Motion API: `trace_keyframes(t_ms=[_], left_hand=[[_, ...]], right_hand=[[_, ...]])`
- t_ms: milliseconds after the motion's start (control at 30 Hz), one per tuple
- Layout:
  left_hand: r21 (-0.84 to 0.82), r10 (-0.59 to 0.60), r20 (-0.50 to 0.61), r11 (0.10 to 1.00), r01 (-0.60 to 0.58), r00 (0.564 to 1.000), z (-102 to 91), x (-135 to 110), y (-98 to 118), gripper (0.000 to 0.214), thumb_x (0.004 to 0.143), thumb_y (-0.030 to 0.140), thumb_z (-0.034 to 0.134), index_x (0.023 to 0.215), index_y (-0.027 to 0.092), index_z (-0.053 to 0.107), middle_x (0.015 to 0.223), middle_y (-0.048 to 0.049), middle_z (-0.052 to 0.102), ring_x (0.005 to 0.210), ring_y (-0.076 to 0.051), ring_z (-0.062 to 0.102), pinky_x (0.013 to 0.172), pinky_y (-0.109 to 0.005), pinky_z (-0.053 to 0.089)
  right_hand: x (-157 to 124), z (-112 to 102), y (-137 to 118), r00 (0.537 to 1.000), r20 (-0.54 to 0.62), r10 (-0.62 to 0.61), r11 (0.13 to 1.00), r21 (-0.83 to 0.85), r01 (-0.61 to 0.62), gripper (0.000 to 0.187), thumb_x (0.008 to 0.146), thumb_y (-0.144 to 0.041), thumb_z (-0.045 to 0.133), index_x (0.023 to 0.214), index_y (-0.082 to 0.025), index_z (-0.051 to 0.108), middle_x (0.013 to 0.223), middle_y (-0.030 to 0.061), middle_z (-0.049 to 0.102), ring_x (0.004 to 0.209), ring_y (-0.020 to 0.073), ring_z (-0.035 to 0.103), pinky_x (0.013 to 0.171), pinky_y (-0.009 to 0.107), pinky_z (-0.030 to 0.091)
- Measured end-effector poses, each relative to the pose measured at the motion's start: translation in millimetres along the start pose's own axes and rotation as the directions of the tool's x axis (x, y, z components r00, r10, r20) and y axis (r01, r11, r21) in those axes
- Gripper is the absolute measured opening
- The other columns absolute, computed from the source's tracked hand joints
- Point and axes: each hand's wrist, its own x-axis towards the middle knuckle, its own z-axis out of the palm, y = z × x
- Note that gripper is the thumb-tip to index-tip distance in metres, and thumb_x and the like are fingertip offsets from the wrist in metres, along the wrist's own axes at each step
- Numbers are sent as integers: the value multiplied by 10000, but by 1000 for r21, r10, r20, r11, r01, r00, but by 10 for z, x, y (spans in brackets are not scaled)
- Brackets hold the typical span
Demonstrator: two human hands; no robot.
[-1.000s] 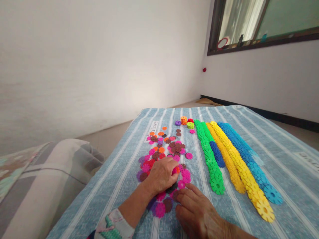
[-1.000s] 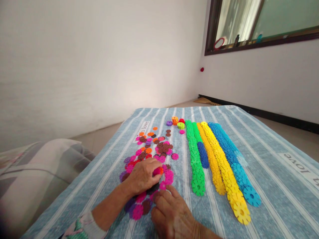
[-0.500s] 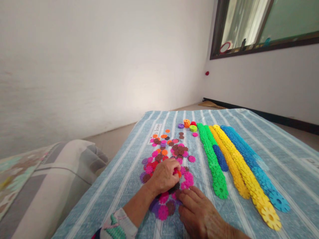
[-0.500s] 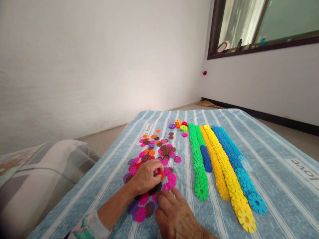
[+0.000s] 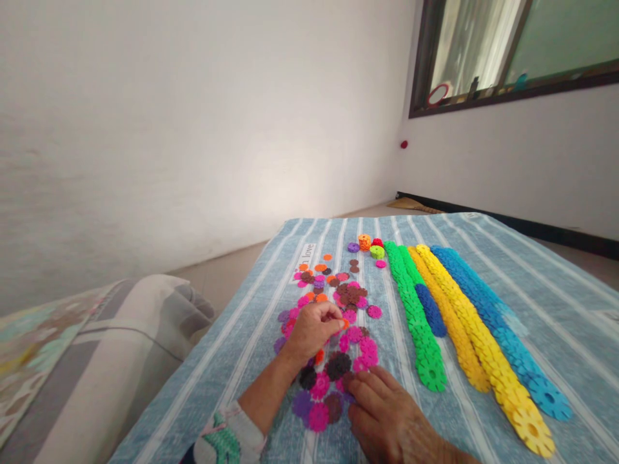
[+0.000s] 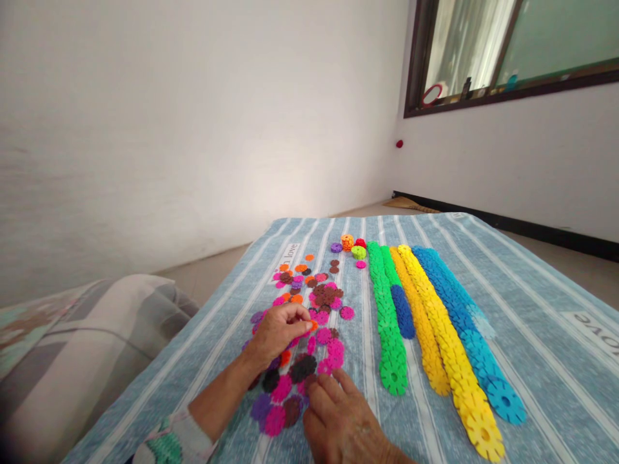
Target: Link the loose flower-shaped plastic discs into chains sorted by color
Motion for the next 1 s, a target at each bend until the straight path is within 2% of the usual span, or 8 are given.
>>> trace_keyframes(t_ms=[100,200,333,500,700,800,1000], left_hand=[[-58,-43,-160,998,34,986,-127,97,-110,104,658,271,589,680,172,614,584,38,582,524,-101,512,529,-218,395],[14,-22,-263,1000,26,965,-278,228,-230,117,643,259,563,683,174,632,589,29,601,544,-121,547,540,-232,411],[244,32,-226,970,25,974,-375,403,-303,110,662,234,554,612,182,638,549,24,606,550,-139,567,543,-243,410],[498,65,-191,866,40,979,-318,550,-235,151,713,189,548,662,203,690,614,22,645,623,-138,596,607,-235,418],[641,113,-178,767,28,978,-295,562,-133,121,708,189,594,688,219,709,749,-6,676,736,-147,624,677,-225,425],[704,87,-150,709,44,985,-303,519,-77,103,722,232,604,674,222,695,725,-5,660,742,-156,623,654,-223,413],[868,-33,-82,488,88,996,-243,479,89,119,720,313,612,702,215,678,821,-40,676,796,-196,640,636,-247,406]], right_hand=[[-25,39,13,1000,-1,-17,999,-27,17,199,896,-105,429,820,-187,595,996,96,668,927,233,603,863,402,474],[-57,108,27,999,-37,-40,997,-64,38,192,882,-91,449,818,-189,602,977,91,669,917,230,609,859,397,480],[-46,156,26,995,-93,-47,996,-84,40,223,900,-98,432,796,-190,606,961,83,673,891,224,611,822,383,495],[36,121,12,985,-167,-49,993,-116,29,301,937,-98,373,766,-180,606,900,67,678,839,210,610,782,354,499],[40,145,31,983,-160,-92,988,-135,70,276,931,-107,398,769,-170,612,894,87,666,821,214,595,749,350,496],[19,174,38,985,-143,-95,986,-148,74,267,932,-123,410,762,-180,609,901,90,664,836,218,589,765,353,492],[73,172,36,971,-212,-108,981,-184,69,313,939,-109,403,694,-183,582,862,69,661,804,203,593,742,332,492]])
